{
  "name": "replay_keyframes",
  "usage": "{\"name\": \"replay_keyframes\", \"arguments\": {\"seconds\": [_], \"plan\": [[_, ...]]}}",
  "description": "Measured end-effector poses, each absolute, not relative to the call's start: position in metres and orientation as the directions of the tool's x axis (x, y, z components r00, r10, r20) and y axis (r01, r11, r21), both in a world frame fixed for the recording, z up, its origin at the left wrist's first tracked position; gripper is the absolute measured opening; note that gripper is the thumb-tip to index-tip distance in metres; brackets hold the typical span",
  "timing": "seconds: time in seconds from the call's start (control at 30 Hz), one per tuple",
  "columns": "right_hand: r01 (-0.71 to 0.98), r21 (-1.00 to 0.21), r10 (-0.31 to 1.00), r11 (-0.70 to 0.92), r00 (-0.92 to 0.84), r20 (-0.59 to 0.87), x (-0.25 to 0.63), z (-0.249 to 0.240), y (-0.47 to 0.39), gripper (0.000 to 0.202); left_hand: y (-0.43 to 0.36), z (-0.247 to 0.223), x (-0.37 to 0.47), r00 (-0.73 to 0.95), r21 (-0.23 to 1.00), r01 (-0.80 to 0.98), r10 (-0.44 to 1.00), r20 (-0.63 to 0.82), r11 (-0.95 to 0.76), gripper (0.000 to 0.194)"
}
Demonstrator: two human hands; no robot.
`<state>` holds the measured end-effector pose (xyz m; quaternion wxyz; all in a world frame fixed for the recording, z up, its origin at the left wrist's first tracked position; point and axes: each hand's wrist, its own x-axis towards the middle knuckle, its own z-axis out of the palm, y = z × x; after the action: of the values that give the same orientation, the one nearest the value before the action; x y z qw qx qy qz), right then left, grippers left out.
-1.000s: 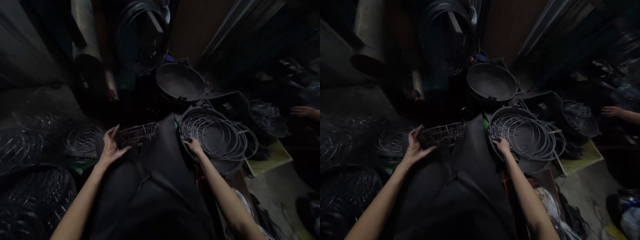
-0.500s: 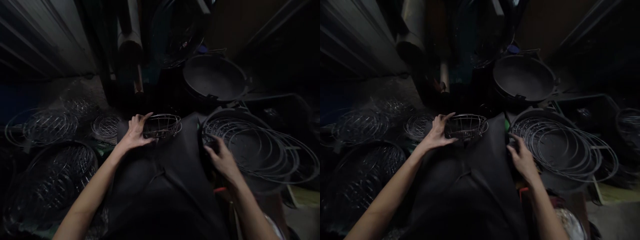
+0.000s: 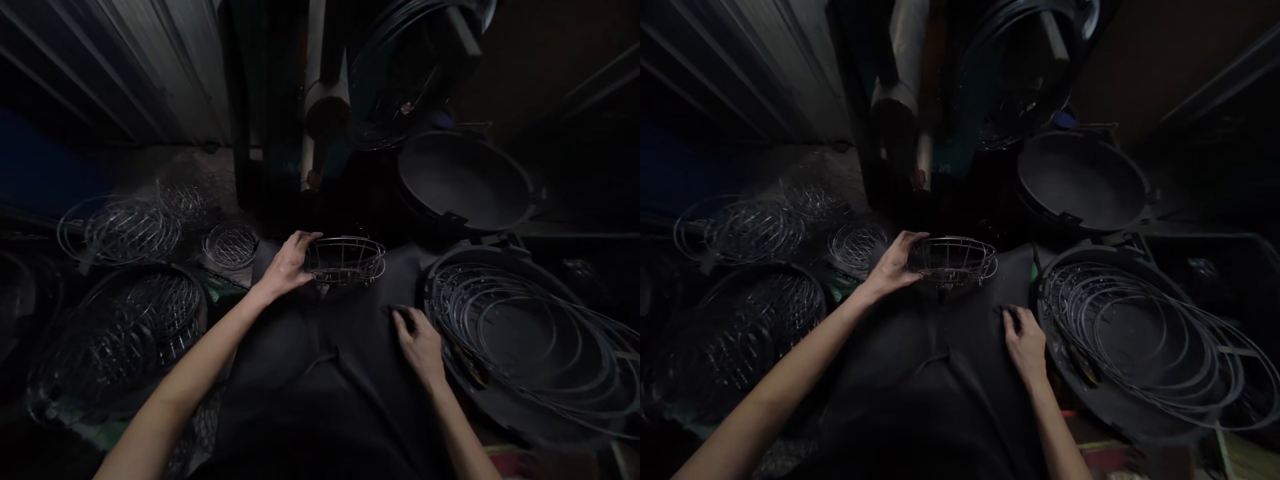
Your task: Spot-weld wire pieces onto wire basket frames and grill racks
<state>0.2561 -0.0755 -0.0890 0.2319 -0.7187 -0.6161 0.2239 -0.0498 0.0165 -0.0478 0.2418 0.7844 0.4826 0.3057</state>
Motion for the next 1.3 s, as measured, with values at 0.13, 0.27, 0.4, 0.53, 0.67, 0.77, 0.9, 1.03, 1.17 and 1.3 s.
{"name": "replay_keyframes", "arguments": {"seconds": [0.13, 0.27, 0.4, 0.53, 0.67, 0.77, 0.9, 1.03, 1.17, 1.3], "plan": [[0.890, -0.445, 0.994, 0.101, -0.110, 0.006, 0.257, -0.087, -0.076, 0.026, 0.018, -0.047, -0.050, 0.306, 0.687, 0.629, 0.929, 0.210, -0.363, 0.069], [0.952, -0.258, 0.981, 0.167, -0.187, -0.056, 0.267, -0.089, -0.074, 0.025, 0.017, -0.047, -0.050, 0.299, 0.688, 0.619, 0.924, 0.240, -0.379, 0.067], [0.905, -0.408, 0.990, 0.118, -0.139, -0.020, 0.270, -0.081, -0.073, 0.029, 0.018, -0.038, -0.051, 0.259, 0.704, 0.584, 0.915, 0.309, -0.403, 0.072], [0.681, -0.726, 0.993, -0.094, 0.011, -0.117, 0.237, -0.040, -0.055, 0.033, 0.026, -0.029, -0.051, 0.274, 0.619, 0.672, 0.913, 0.301, -0.406, 0.066], [0.392, -0.912, 0.987, -0.122, -0.049, -0.153, 0.179, 0.002, -0.019, 0.037, 0.029, -0.024, -0.047, 0.359, 0.459, 0.761, 0.887, 0.291, -0.458, 0.058], [0.370, -0.925, 0.987, -0.090, -0.089, -0.132, 0.147, 0.009, 0.009, 0.034, 0.028, -0.021, -0.045, 0.401, 0.382, 0.785, 0.870, 0.285, -0.487, 0.055], [0.466, -0.885, 0.998, 0.000, -0.060, -0.032, 0.123, 0.004, 0.030, 0.029, 0.026, -0.018, -0.047, 0.393, 0.357, 0.801, 0.871, 0.294, -0.481, 0.052], [0.478, -0.874, 0.996, 0.089, -0.032, 0.084, 0.108, 0.005, 0.032, 0.031, 0.029, -0.020, -0.054, 0.339, 0.447, 0.775, 0.891, 0.303, -0.447, 0.052], [0.477, -0.871, 0.993, 0.115, -0.025, 0.118, 0.099, 0.005, 0.036, 0.030, 0.034, -0.022, -0.061, 0.295, 0.490, 0.752, 0.890, 0.348, -0.441, 0.050], [0.489, -0.862, 0.990, 0.134, -0.019, 0.143, 0.095, 0.002, 0.044, 0.029, 0.041, -0.023, -0.064, 0.280, 0.483, 0.754, 0.883, 0.376, -0.445, 0.050]]}}
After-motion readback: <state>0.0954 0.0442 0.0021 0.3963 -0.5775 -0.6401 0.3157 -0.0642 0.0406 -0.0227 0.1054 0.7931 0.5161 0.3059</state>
